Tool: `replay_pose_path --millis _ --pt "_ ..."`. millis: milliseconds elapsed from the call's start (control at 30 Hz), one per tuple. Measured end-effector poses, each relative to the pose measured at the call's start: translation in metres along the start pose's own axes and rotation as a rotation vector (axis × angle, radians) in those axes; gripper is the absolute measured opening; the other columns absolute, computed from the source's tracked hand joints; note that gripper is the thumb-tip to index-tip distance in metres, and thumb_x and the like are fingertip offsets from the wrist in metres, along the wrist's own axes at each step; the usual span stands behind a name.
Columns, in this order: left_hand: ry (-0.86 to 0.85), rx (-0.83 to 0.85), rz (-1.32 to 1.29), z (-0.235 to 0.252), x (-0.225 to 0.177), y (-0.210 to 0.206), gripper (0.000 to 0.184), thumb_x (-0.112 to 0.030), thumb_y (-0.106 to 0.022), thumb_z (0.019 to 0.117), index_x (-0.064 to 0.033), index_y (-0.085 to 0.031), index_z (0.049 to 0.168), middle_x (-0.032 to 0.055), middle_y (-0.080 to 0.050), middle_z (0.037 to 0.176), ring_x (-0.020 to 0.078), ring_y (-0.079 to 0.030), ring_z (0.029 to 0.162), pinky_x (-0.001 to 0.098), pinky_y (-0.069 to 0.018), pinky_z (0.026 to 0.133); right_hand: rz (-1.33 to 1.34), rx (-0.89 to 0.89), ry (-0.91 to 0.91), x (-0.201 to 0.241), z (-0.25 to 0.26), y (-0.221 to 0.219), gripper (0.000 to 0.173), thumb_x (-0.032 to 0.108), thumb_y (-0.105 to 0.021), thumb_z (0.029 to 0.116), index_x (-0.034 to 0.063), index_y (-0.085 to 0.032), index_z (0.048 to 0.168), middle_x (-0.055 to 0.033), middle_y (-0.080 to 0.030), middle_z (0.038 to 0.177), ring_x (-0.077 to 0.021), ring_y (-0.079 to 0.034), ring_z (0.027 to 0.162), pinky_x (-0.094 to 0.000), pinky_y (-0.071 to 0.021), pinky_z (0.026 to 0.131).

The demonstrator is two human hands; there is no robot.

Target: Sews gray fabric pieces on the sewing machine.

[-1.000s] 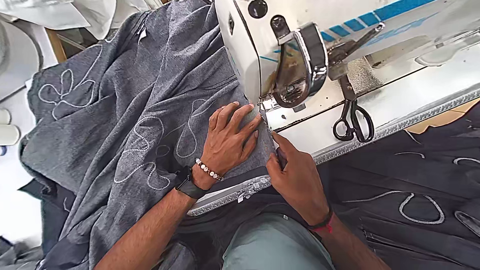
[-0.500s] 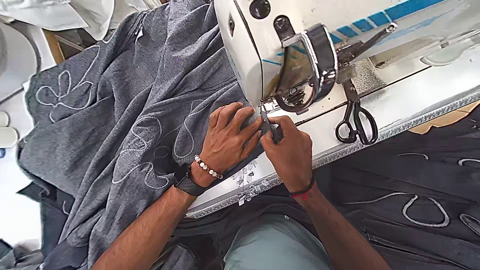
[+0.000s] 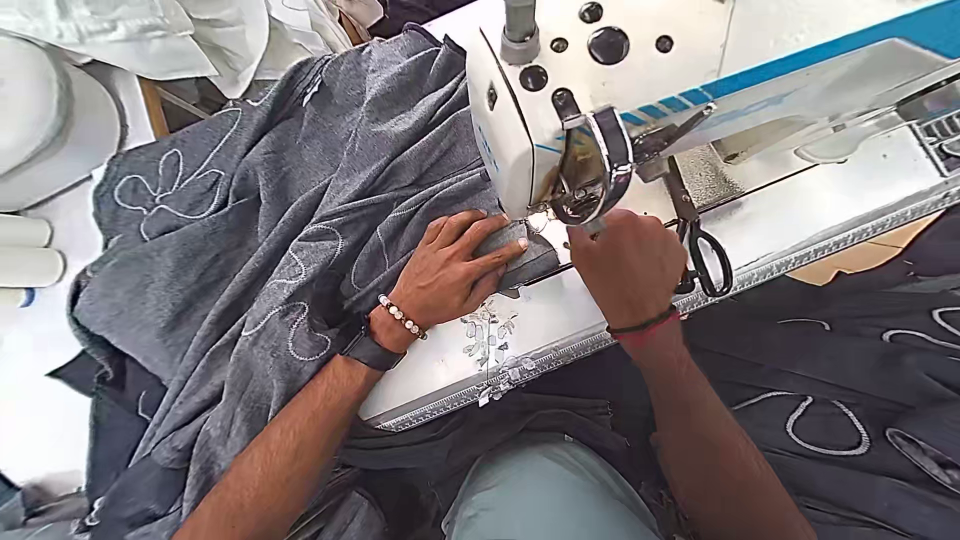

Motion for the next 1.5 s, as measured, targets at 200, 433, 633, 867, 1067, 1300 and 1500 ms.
replay_pose_path --millis 200,433,633,867,1067,1300,1500 --pt "-0.066 -0.068 -0.030 0.028 -0.036 0.008 0.025 -0.017 -0.055 0.1017 -0.0123 -0.074 0.116 0.0079 -0.071 0.120 0.0246 -0.067 0.116 0.0399 -0.0561 0.095 0.090 -0.098 0.036 -0.009 -0.028 -0.029 0.034 0.047 -0.068 0.0932 0.0143 -0.073 0.102 -0.0055 -0.064 0.090 -0.0307 -0.059 0.092 -0.0498 -0.0452 0.074" --pt "-0.067 -0.219 0.089 0.044 -0.041 0.008 0.020 -0.011 -0.061 0.1007 -0.0095 -0.071 0.118 0.0076 -0.073 0.091 0.0245 -0.071 0.084 0.0390 -0.0556 0.070 0.224 -0.256 0.042 -0.016 -0.045 -0.036 0.016 0.035 -0.070 0.0953 0.0230 -0.080 0.102 0.0035 -0.069 0.089 -0.0207 -0.060 0.091 -0.0443 -0.0443 0.084" --pt "-0.132 -0.117 0.078 0.037 -0.039 0.001 0.025 -0.012 -0.059 0.1012 -0.0138 -0.074 0.121 0.0036 -0.074 0.119 0.0233 -0.068 0.112 0.0400 -0.0526 0.095 0.160 -0.285 0.198 -0.005 -0.059 -0.038 0.021 0.026 -0.066 0.0947 0.0207 -0.081 0.109 -0.0034 -0.068 0.095 -0.0251 -0.060 0.094 -0.0456 -0.0454 0.083" --pt "-0.110 -0.031 0.149 0.024 -0.038 -0.005 0.037 -0.017 -0.054 0.1008 -0.0193 -0.069 0.135 0.0038 -0.064 0.141 0.0299 -0.056 0.128 0.0471 -0.0413 0.107 0.327 -0.190 -0.024 -0.020 -0.044 -0.032 0.020 0.033 -0.069 0.0976 0.0185 -0.081 0.104 -0.0011 -0.071 0.094 -0.0227 -0.062 0.093 -0.0416 -0.0491 0.081" --pt "-0.053 -0.092 0.172 0.020 -0.037 -0.002 0.034 -0.018 -0.055 0.1003 -0.0194 -0.071 0.131 -0.0008 -0.067 0.137 0.0266 -0.056 0.130 0.0458 -0.0386 0.109 0.152 -0.173 -0.036 -0.005 -0.033 -0.033 0.015 0.037 -0.072 0.0907 0.0236 -0.077 0.088 0.0033 -0.066 0.083 -0.0245 -0.058 0.092 -0.0477 -0.0417 0.080" --pt "-0.070 -0.076 0.111 0.019 -0.034 -0.002 0.032 -0.025 -0.053 0.1022 -0.0192 -0.071 0.127 0.0019 -0.066 0.138 0.0289 -0.055 0.132 0.0476 -0.0386 0.111 0.022 -0.276 0.268 0.014 -0.060 -0.039 0.018 0.028 -0.064 0.0972 0.0227 -0.079 0.106 -0.0002 -0.069 0.101 -0.0238 -0.058 0.102 -0.0470 -0.0384 0.089" --pt "-0.100 -0.074 0.173 0.014 -0.037 -0.001 0.037 -0.042 -0.054 0.1044 -0.0244 -0.073 0.130 0.0011 -0.065 0.140 0.0289 -0.050 0.137 0.0495 -0.0329 0.114 0.221 -0.187 0.244 -0.009 -0.061 -0.023 0.023 0.018 -0.062 0.0944 0.0204 -0.079 0.110 0.0001 -0.074 0.110 -0.0212 -0.066 0.102 -0.0471 -0.0483 0.088"
Point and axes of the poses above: each hand's wrist, its own z-axis towards the middle knuckle, its own y-axis out of the back of the hand, x = y × z, the point moved 8 cm from there along z, towards the middle knuckle
